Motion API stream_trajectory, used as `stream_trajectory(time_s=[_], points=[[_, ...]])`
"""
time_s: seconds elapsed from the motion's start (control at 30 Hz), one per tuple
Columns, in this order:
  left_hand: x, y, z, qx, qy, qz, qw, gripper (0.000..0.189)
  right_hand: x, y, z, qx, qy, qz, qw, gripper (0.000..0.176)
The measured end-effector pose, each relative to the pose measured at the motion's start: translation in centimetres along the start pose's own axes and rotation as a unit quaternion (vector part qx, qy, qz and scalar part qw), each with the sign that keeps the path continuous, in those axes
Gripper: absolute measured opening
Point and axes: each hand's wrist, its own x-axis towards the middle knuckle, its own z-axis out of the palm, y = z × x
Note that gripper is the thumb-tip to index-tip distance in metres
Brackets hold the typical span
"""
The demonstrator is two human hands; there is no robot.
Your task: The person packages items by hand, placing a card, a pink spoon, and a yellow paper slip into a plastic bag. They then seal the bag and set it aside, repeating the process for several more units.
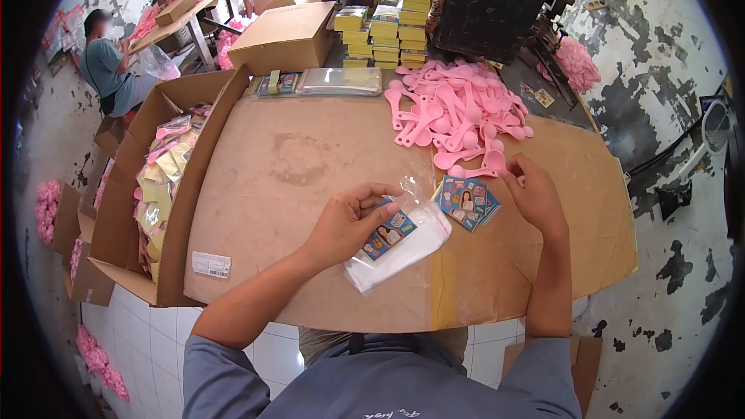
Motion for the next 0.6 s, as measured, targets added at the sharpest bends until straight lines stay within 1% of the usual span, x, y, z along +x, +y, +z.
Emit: stream_trajectory(time_s=[0.03,0.13,0.23,0.33,0.37,0.43,0.47,0.6], points=[[-0.1,0.1,0.0,0.000,-0.005,0.001,1.000,0.030,0.0,-1.0,0.1,0.076,-0.004,-0.025,0.997,0.020],[-0.1,-0.3,0.3,0.000,-0.016,0.001,1.000,0.032,-1.2,-4.3,1.1,0.189,-0.135,-0.118,0.965,0.014],[-0.1,-0.2,0.5,0.006,-0.021,-0.010,1.000,0.032,-1.7,-6.3,2.2,0.244,-0.127,-0.156,0.949,0.019],[-0.2,-0.2,0.4,0.028,-0.030,-0.027,0.999,0.031,-1.7,-6.9,2.3,0.259,-0.164,-0.176,0.935,0.019],[-0.2,-0.3,0.4,0.037,-0.035,-0.032,0.998,0.030,-1.6,-7.1,2.2,0.230,-0.170,-0.204,0.936,0.018],[-0.3,-0.9,0.4,0.057,-0.053,-0.007,0.997,0.028,-1.5,-7.6,2.0,0.170,-0.180,-0.257,0.934,0.018],[-0.3,-1.1,0.5,0.066,-0.062,0.005,0.996,0.027,-1.5,-7.7,2.1,0.176,-0.183,-0.250,0.934,0.018],[-0.6,-0.5,0.8,0.076,-0.060,-0.008,0.995,0.026,-1.7,-9.5,2.1,0.175,-0.199,-0.209,0.941,0.019]])
